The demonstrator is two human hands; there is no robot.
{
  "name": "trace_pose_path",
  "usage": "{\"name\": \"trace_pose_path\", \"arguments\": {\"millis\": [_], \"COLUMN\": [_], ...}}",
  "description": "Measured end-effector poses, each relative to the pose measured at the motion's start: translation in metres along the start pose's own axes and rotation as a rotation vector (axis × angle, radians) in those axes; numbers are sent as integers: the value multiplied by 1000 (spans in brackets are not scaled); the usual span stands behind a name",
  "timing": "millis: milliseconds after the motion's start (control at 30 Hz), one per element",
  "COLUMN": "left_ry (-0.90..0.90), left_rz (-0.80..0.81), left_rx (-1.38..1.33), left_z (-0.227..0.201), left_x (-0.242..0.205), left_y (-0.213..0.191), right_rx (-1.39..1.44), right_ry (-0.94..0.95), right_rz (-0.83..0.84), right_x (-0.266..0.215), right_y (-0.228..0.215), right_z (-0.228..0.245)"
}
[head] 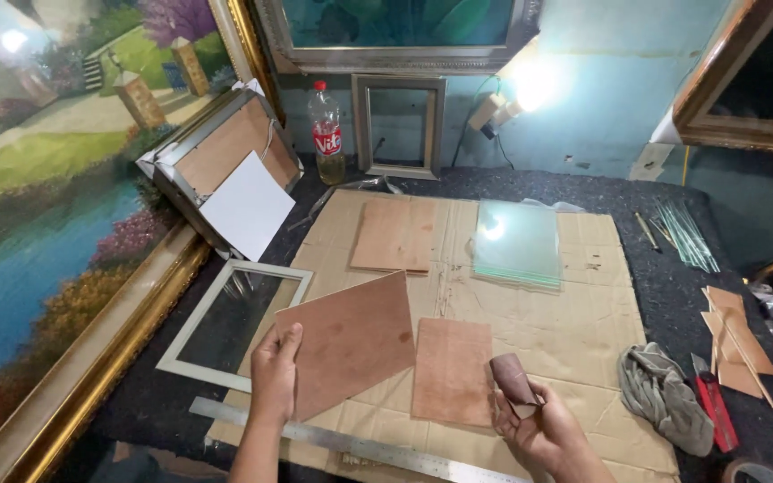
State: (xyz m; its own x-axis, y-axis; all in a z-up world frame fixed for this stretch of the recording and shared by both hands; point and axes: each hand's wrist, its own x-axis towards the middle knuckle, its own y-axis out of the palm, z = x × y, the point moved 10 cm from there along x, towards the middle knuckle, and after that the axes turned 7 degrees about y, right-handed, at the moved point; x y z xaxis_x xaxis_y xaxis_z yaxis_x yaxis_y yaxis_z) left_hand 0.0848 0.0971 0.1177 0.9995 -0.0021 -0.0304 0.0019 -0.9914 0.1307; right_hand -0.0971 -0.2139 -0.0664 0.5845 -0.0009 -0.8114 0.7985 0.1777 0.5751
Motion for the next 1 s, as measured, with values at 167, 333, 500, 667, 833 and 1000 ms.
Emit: {"name": "trace_pose_path", "arguments": {"millis": [167,333,500,667,833,1000], "left_ry": [37,198,264,277,219,324], "left_rz": [116,254,401,492,595,542], "left_rx": [18,104,369,543,658,731], "left_z": [-22,-47,-47,-73,-49,-17], "left_x": [-3,-6,-19,-29,-25,-7], "left_y": [55,111,155,175,194,201], "right_rx": [197,-39,-252,-300,-370,-475], "right_ry": [264,-137,-479,-591,-567,-732], "right_rz": [203,51,-129,-125,-255,-16], "right_x": [-10,14,-9,-51,-66,-80], "right_y": [-6,-51,-62,-18,15,70], "right_z": [-1,48,86,93,99,111]}}
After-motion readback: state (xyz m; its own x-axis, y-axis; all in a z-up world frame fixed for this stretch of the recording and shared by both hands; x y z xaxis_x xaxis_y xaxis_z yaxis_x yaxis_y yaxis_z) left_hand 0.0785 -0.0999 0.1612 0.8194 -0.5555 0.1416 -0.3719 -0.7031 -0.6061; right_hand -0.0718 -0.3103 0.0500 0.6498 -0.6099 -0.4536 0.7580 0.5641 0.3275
